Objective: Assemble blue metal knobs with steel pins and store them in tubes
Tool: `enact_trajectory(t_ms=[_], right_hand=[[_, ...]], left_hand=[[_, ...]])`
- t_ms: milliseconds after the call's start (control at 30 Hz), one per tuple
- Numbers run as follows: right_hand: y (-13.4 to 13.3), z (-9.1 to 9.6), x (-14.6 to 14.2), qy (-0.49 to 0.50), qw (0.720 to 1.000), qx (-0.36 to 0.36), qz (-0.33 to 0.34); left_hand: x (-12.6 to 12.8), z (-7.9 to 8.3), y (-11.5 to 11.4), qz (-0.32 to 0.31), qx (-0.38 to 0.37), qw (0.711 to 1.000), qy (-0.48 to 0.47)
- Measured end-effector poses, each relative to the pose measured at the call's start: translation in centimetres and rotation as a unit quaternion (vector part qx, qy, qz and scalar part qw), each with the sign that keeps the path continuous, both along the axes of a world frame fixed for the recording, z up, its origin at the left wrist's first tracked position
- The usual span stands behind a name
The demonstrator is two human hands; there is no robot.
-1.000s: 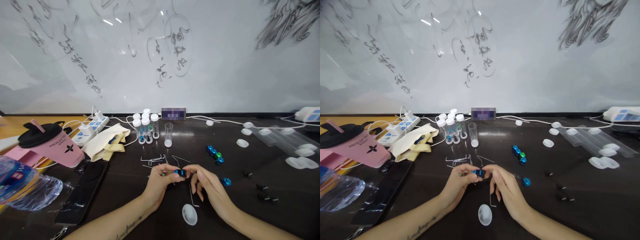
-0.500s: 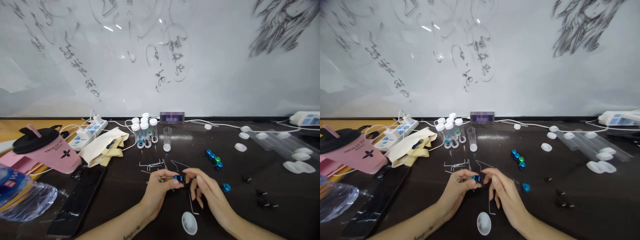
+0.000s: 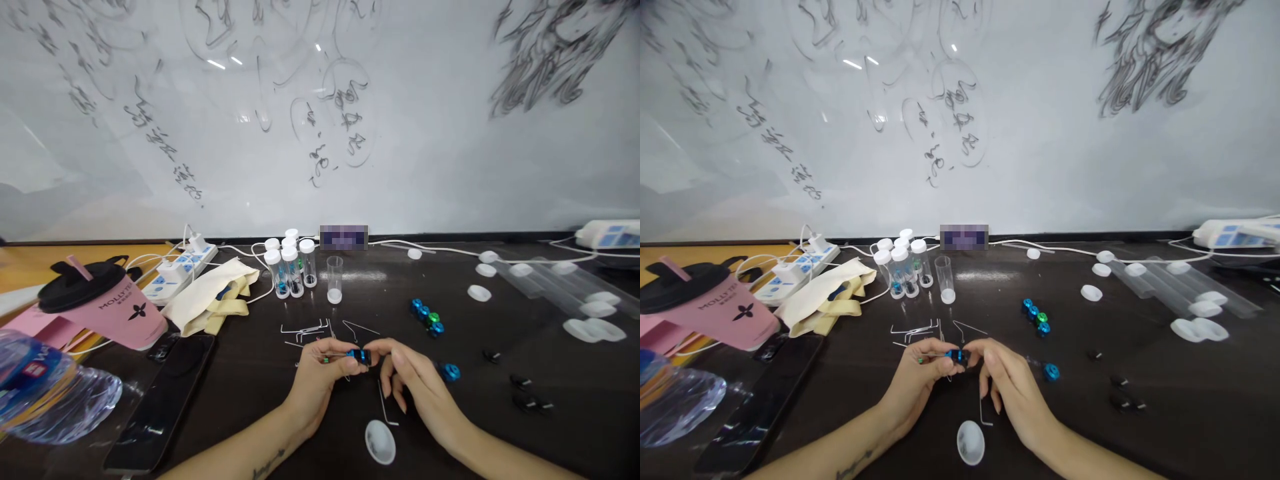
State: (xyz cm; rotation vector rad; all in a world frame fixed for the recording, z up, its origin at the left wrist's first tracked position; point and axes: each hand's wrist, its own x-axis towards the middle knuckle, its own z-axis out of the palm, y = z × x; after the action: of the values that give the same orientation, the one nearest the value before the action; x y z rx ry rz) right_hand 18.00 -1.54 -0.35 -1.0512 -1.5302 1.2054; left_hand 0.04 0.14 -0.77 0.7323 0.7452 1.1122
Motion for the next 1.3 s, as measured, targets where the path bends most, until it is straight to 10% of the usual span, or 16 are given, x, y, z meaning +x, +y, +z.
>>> enact_trajectory(t_ms=[1300], right_hand=[[0.06,-0.06,0.15,-0.003,1.000,0.001,0.009]], left_hand=[[-0.06,0.30,0.06,-0.007,-0.006,1.000,-0.008]])
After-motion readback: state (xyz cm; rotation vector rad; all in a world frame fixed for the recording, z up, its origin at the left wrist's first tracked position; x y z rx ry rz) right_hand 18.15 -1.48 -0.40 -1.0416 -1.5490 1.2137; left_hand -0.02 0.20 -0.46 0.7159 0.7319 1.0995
